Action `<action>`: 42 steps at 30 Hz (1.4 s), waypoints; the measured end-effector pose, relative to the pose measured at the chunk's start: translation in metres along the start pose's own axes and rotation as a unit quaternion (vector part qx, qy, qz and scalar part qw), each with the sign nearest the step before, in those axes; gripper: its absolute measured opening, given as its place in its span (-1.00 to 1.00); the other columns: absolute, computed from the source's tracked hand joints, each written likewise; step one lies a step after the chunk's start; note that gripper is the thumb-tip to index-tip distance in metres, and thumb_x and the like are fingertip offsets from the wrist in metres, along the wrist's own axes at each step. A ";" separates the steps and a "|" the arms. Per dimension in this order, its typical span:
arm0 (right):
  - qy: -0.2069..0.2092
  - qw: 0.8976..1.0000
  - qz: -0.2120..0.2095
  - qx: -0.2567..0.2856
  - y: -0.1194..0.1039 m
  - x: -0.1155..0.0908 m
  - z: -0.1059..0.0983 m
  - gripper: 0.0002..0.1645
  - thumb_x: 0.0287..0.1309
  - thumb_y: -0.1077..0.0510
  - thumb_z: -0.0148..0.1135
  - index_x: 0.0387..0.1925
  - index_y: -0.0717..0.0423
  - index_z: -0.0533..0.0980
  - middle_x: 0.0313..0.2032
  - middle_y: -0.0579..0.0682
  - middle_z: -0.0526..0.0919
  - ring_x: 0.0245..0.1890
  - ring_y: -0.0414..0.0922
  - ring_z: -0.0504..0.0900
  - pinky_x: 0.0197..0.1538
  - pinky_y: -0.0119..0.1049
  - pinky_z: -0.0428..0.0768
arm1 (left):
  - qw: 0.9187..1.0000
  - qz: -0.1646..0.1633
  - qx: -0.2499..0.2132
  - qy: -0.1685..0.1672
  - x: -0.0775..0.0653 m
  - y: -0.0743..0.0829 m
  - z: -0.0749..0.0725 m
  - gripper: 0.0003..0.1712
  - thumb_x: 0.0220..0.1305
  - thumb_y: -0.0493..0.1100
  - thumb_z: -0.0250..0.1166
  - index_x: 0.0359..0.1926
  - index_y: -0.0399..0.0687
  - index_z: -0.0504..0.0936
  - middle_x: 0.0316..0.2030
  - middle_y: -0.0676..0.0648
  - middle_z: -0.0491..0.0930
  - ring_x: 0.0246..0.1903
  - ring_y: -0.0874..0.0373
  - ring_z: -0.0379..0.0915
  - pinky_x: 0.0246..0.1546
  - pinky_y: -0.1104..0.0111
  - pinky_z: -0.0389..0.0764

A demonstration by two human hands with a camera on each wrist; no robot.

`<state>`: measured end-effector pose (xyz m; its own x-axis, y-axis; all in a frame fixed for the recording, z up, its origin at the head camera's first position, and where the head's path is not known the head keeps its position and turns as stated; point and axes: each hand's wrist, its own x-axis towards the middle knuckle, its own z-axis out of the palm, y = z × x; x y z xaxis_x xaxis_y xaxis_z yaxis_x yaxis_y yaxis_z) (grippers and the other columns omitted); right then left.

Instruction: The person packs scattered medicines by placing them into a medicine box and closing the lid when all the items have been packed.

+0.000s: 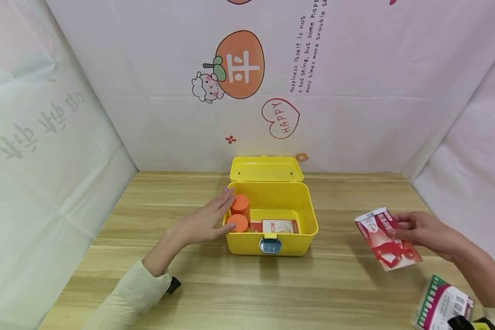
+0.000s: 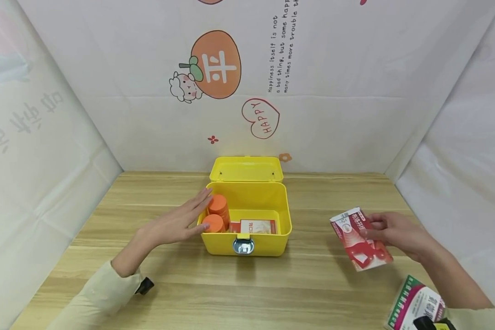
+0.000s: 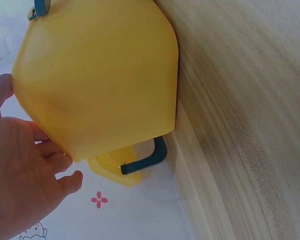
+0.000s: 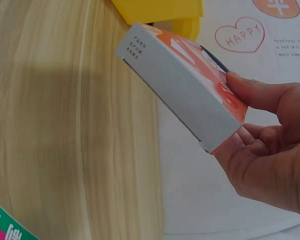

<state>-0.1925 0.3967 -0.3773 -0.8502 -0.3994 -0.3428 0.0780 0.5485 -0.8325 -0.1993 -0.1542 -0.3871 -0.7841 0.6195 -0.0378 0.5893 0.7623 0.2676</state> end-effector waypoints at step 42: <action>-0.008 0.998 -0.050 -0.026 -0.070 0.010 0.046 -0.29 0.33 0.15 0.19 0.26 0.63 0.22 -0.14 0.11 0.66 -0.25 -0.19 0.67 -0.22 -0.27 0.73 | 1.000 0.003 0.004 0.004 0.002 -0.002 0.002 -0.03 0.47 0.40 -0.16 0.58 -0.12 -0.17 0.61 -0.08 -0.35 0.60 0.04 -0.39 0.56 0.10 0.01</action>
<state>-0.1825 0.3204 -0.3424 -0.8440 -0.4651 -0.2671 -0.0336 0.5429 -0.8391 -0.2012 -0.1542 -0.3897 -0.7821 0.6225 -0.0282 0.5955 0.7600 0.2603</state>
